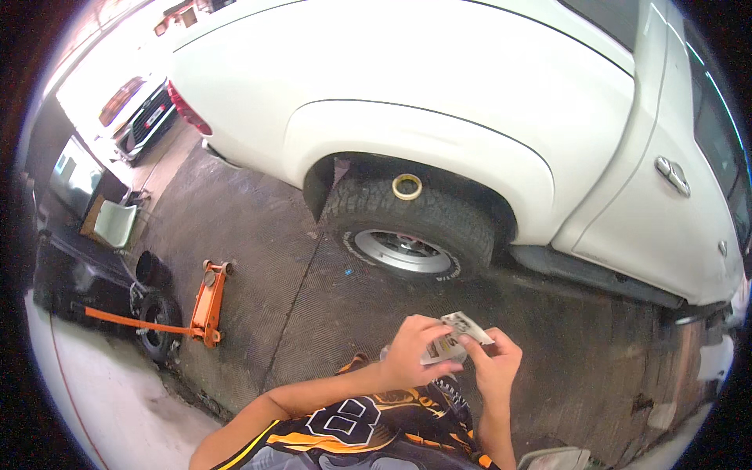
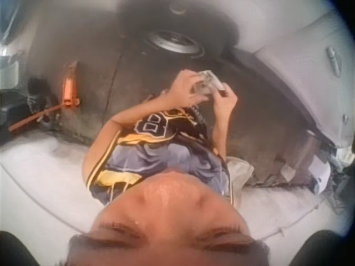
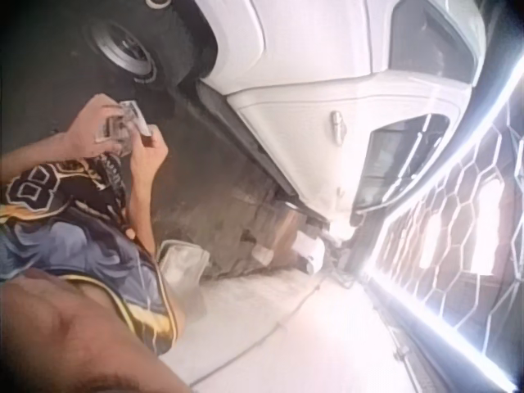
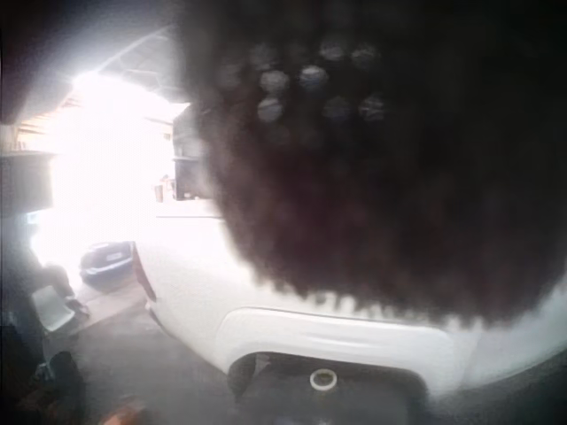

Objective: The person sits on the floor and uses masking tape to attach newspaper strips to a vehicle tire and wheel. They then walk to the rear of the truck and continue applying newspaper strips to the rear fender and door area, securing them with tape.

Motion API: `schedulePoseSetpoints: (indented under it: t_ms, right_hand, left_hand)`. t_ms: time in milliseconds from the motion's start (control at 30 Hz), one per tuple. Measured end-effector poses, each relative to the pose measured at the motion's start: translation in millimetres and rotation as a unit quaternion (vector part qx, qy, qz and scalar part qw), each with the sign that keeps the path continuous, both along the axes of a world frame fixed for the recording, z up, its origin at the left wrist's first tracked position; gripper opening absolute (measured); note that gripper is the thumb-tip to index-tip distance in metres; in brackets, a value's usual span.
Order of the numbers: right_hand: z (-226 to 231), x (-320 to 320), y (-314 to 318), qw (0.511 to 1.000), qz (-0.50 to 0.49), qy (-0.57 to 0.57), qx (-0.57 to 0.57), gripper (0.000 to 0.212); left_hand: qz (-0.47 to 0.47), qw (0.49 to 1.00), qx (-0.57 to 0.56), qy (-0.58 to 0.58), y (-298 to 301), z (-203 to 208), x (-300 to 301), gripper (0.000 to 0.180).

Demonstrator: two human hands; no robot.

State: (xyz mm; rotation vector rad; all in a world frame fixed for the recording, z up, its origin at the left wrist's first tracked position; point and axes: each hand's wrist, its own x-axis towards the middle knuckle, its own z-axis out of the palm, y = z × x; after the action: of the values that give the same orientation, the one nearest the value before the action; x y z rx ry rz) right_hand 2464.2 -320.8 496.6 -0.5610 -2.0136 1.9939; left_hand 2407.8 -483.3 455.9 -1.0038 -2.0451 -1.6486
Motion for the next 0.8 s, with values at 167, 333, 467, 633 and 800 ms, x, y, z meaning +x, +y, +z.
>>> schedulePoseSetpoints:
  t_ms: [167, 333, 467, 633, 800]
  right_hand:
    - [-12.1, 8.1, 13.2, 0.981, 0.065, 0.059, 0.175, 0.033]
    - [-1.7, 13.0, 26.0, 0.959, 0.053, 0.061, 0.271, 0.046]
    - [13.6, 7.3, 32.0, 0.952, 0.043, 0.047, 0.299, 0.038]
    - [17.2, 10.4, 27.4, 0.955, -0.006, 0.031, 0.296, 0.033]
    - [8.7, 10.6, 20.5, 0.945, 0.037, 0.035, 0.322, 0.027]
  left_hand:
    - [-0.093, 0.993, -0.066, 0.040, 4.6, -11.9, -6.1, 0.055]
    - [-0.132, 0.990, -0.018, 0.035, 10.2, -5.1, -15.8, 0.024]
    - [-0.103, 0.993, -0.022, -0.044, 8.1, 2.3, -23.7, 0.014]
    - [-0.152, 0.963, 0.051, -0.216, 7.8, 20.1, -18.2, 0.017]
    - [-0.120, 0.953, 0.022, -0.276, 19.3, 33.0, -8.8, 0.020]
